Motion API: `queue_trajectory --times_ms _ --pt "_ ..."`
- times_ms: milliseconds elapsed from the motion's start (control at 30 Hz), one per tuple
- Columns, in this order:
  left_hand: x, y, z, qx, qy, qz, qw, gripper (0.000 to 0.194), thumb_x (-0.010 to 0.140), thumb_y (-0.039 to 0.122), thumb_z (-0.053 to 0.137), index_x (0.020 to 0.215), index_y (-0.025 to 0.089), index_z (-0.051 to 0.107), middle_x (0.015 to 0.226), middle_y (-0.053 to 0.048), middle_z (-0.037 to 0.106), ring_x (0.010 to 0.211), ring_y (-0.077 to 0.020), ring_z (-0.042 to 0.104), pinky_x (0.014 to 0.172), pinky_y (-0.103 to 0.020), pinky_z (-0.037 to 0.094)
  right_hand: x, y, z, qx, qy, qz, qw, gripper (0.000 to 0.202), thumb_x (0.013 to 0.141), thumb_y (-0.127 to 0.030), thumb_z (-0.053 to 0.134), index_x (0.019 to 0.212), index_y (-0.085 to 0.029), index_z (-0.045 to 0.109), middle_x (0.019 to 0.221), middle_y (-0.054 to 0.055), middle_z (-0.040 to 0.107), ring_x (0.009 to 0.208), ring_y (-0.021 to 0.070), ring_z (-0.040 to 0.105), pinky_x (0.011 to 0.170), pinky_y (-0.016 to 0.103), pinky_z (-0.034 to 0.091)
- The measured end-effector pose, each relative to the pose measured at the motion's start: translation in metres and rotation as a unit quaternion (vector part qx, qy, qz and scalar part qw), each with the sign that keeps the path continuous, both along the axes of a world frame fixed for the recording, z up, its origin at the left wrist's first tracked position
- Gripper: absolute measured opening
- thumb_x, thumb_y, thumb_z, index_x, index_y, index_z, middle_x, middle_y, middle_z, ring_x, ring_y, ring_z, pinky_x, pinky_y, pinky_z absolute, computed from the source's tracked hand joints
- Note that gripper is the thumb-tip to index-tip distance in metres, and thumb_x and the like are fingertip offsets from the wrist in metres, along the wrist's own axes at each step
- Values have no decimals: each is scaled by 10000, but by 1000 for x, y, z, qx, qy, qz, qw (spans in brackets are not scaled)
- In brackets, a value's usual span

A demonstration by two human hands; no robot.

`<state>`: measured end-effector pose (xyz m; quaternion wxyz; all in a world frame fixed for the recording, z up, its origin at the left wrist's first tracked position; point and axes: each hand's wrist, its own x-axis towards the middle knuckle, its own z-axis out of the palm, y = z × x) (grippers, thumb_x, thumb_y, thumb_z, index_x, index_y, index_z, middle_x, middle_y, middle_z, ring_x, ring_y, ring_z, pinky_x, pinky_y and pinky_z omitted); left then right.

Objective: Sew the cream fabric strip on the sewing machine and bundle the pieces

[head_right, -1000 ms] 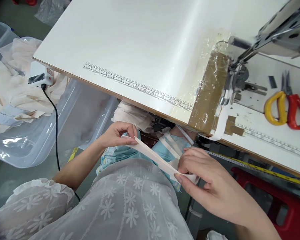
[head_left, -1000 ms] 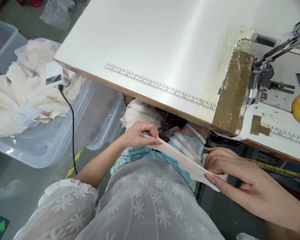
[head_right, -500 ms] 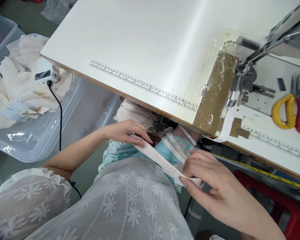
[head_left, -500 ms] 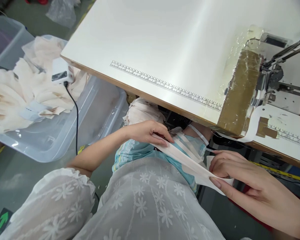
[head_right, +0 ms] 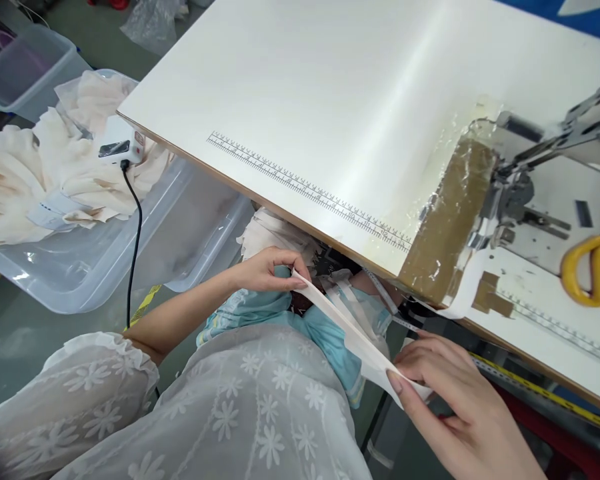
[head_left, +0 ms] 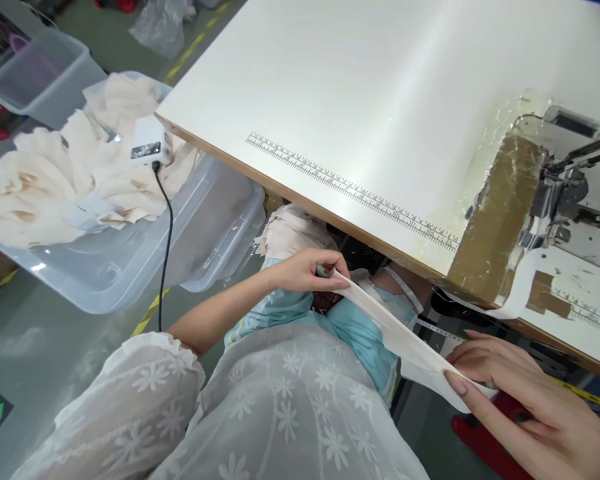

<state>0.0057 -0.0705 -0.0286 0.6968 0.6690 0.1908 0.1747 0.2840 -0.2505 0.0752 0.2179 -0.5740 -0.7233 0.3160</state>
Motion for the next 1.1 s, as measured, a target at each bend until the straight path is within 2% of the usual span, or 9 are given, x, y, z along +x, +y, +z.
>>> queue_trajectory --times_ms 167,333,433,533,667,733,833,967,1100 --pt "10 -16 -8 -112 -52 129 984 466 821 579 774 855 139 625 922 -101 727 859 -176 679 774 -285 531 -7 1 -9 14 2 -53 999 212 975 -357 615 788 -263 652 810 45 678 789 245 665 670 340 541" --pt "27 -26 1 -247 -132 200 939 503 777 576 821 809 164 534 817 -89 752 780 -199 716 740 -306 566 -24 -7 -41 -17 58 -139 988 307 973 -435 629 744 -233 645 822 53 674 788 211 663 689 278 535" --pt "35 -29 12 -260 -149 253 920 462 804 552 804 812 159 560 812 -108 765 761 -216 725 677 -282 556 -42 -9 -68 -43 111 -193 974 403 961 -539 616 720 -217 629 777 47 658 725 192 636 651 253 516" --pt "39 -32 23 -246 -154 275 917 396 842 501 784 810 156 591 827 -110 773 794 -222 732 666 -264 548 -60 -7 -92 -76 139 -224 962 489 947 -632 575 709 -207 609 715 35 627 675 184 608 624 252 496" --pt "43 -29 34 -188 -146 274 932 357 860 481 771 812 151 643 835 -106 777 777 -202 722 635 -242 529 -69 -1 -105 -123 131 -192 965 502 969 -639 518 751 -201 629 714 41 635 666 194 604 601 270 489" --pt "45 -26 39 -174 -138 265 938 358 852 486 776 805 153 652 831 -102 777 757 -199 719 628 -244 528 -65 2 -99 -118 114 -154 974 436 996 -579 511 880 -199 689 848 70 697 783 226 655 669 294 526" --pt "46 -22 43 -182 -114 223 951 381 827 506 790 784 152 656 843 -109 778 788 -226 732 624 -256 538 -54 10 -74 -32 85 -158 983 289 1020 -444 535 1106 -221 697 1022 87 721 926 240 684 721 302 550" --pt "49 -21 44 -195 -63 151 967 410 794 538 800 810 142 696 861 -109 775 802 -240 728 624 -267 540 -46 35 -30 113 78 -195 971 153 1010 -295 588 1132 -251 669 924 42 669 819 186 651 713 279 532" --pt "52 -22 48 -127 -46 114 984 358 800 495 787 789 143 723 762 -55 738 740 -180 674 623 -233 488 -48 63 -6 119 108 -138 977 109 992 -304 631 1068 -238 670 907 37 634 775 172 613 683 281 516"
